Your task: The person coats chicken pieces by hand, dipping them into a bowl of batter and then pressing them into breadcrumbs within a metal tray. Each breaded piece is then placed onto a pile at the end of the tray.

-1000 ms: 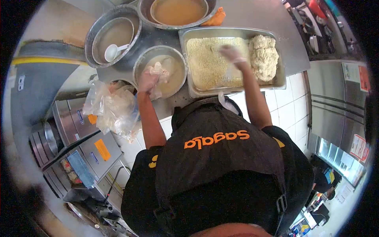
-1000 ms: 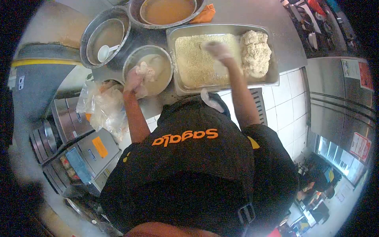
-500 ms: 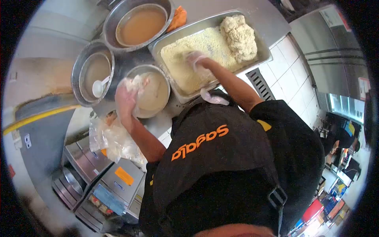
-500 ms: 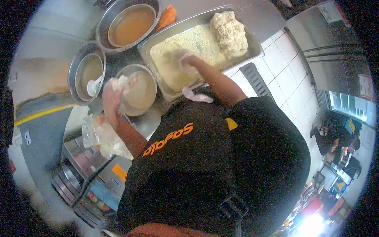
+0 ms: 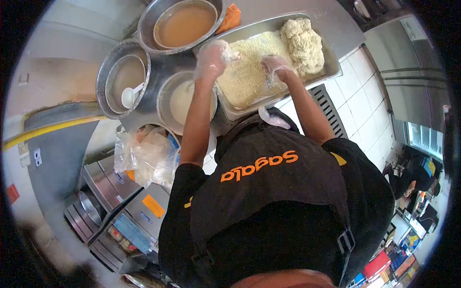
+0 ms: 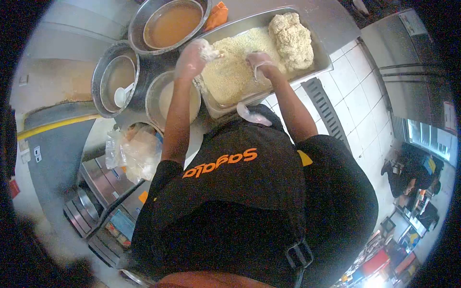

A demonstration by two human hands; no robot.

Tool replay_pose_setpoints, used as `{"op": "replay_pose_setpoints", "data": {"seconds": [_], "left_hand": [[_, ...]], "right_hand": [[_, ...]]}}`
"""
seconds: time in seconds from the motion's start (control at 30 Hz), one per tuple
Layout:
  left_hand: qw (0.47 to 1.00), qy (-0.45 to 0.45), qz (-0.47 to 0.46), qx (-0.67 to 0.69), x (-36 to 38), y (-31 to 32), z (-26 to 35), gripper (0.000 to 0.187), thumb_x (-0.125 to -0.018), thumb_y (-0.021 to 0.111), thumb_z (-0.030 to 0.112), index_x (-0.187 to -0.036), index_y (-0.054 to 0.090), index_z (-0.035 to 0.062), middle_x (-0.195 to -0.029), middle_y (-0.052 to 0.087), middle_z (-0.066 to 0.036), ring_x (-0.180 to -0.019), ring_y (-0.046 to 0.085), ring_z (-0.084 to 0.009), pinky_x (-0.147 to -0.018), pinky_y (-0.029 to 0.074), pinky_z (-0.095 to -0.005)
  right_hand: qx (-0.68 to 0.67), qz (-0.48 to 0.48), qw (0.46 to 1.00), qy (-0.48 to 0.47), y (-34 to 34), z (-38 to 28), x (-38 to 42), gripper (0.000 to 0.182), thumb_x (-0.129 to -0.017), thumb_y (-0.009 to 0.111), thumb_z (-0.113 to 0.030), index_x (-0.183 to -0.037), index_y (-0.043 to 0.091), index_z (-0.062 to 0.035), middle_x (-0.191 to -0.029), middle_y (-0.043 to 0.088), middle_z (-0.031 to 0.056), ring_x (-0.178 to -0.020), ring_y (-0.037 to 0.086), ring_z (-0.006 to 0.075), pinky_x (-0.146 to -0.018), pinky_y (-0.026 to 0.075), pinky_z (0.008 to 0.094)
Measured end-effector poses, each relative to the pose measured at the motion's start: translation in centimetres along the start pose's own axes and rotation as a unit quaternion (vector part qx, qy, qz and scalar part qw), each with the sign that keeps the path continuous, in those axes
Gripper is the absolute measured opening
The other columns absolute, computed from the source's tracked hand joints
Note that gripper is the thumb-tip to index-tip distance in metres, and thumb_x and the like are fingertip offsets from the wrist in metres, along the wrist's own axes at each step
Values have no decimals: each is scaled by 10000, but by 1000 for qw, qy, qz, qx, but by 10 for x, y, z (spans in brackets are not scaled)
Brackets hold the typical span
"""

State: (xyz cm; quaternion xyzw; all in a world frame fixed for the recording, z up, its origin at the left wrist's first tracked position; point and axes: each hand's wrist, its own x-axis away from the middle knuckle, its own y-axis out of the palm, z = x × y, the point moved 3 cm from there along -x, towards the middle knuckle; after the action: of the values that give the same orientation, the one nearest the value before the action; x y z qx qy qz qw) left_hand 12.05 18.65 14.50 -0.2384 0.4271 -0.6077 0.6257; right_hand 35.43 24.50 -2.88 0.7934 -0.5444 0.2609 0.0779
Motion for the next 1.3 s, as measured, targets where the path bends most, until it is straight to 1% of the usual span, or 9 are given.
{"op": "replay_pose_setpoints", "data": {"seconds": [0.1, 0.33, 0.53, 0.77, 0.83, 0.9, 1.03, 1.1, 1.3], "left_hand": [[982, -108, -152, -21, 17, 12, 10, 190, -714, 549, 117, -879, 575, 27, -891, 576, -203, -845, 549, -352, -727, 434, -420], [973, -184, 96, 95, 85, -26, -49, 248, -711, 543, 160, -896, 574, -2, -913, 581, -212, -867, 556, -353, -745, 440, -405], [896, -424, -104, -86, 130, 4, -169, 444, -717, 561, 333, -1033, 552, 21, -1031, 549, -211, -980, 518, -345, -823, 416, -389], [812, -487, -251, 201, 158, 75, -200, 492, -769, 530, 396, -1167, 496, 108, -1262, 417, -140, -1135, 436, -240, -935, 353, -326], [848, -392, -297, 195, 168, 119, -228, 498, -769, 546, 376, -1195, 476, 127, -1269, 404, -121, -1114, 447, -225, -927, 360, -303], [901, -267, -325, 110, 173, 139, -233, 524, -778, 544, 386, -1218, 448, 118, -1237, 425, -104, -1068, 465, -229, -894, 374, -321], [716, -542, -141, 418, 153, 70, -137, 536, -748, 597, 317, -1207, 442, 87, -1121, 468, -68, -947, 482, -199, -772, 404, -352], [754, -504, -121, 404, 152, 73, -142, 473, -735, 593, 238, -1158, 474, 64, -996, 502, -39, -847, 492, -163, -700, 410, -312], [763, -389, -21, 516, 149, 57, -131, 317, -713, 563, 78, -1025, 562, 26, -871, 576, -26, -721, 529, -115, -607, 431, -260]], "right_hand": [[28, -5, 994, -103, 3, 20, -9, 252, -796, 517, -283, -831, 587, -43, -730, 578, 49, -642, 545, 147, -578, 435, 272], [533, 193, 821, -64, 25, -29, 15, 500, -838, 368, -466, -940, 613, -42, -958, 603, 153, -899, 576, 276, -782, 435, 368], [553, -188, 796, -159, 94, 6, 10, 317, -818, 488, -315, -992, 597, -73, -965, 597, 156, -880, 557, 254, -782, 421, 328], [138, -262, 955, 2, 79, 3, 43, 314, -837, 488, -248, -1099, 545, -84, -1070, 552, 108, -861, 512, 163, -743, 420, 318], [5, -294, 936, 191, 89, 22, 47, 353, -839, 491, -232, -1169, 505, -110, -1151, 511, 91, -902, 507, 151, -762, 420, 298], [-93, -298, 931, 191, 105, -29, 85, 350, -834, 504, -246, -1141, 511, -77, -1072, 554, 96, -872, 545, 164, -760, 448, 310], [-65, -353, 926, 119, 138, -27, 68, 407, -810, 497, -145, -1203, 443, -51, -1120, 535, 98, -935, 549, 157, -819, 445, 293], [105, -374, 898, -208, 153, 9, 18, 442, -778, 506, -86, -1213, 436, -48, -1144, 519, 94, -950, 538, 149, -829, 435, 284], [-146, -259, 929, 219, 132, -48, 31, 502, -787, 552, -318, -1224, 447, -93, -1277, 396, 117, -1147, 379, 237, -966, 279, 334]]}}
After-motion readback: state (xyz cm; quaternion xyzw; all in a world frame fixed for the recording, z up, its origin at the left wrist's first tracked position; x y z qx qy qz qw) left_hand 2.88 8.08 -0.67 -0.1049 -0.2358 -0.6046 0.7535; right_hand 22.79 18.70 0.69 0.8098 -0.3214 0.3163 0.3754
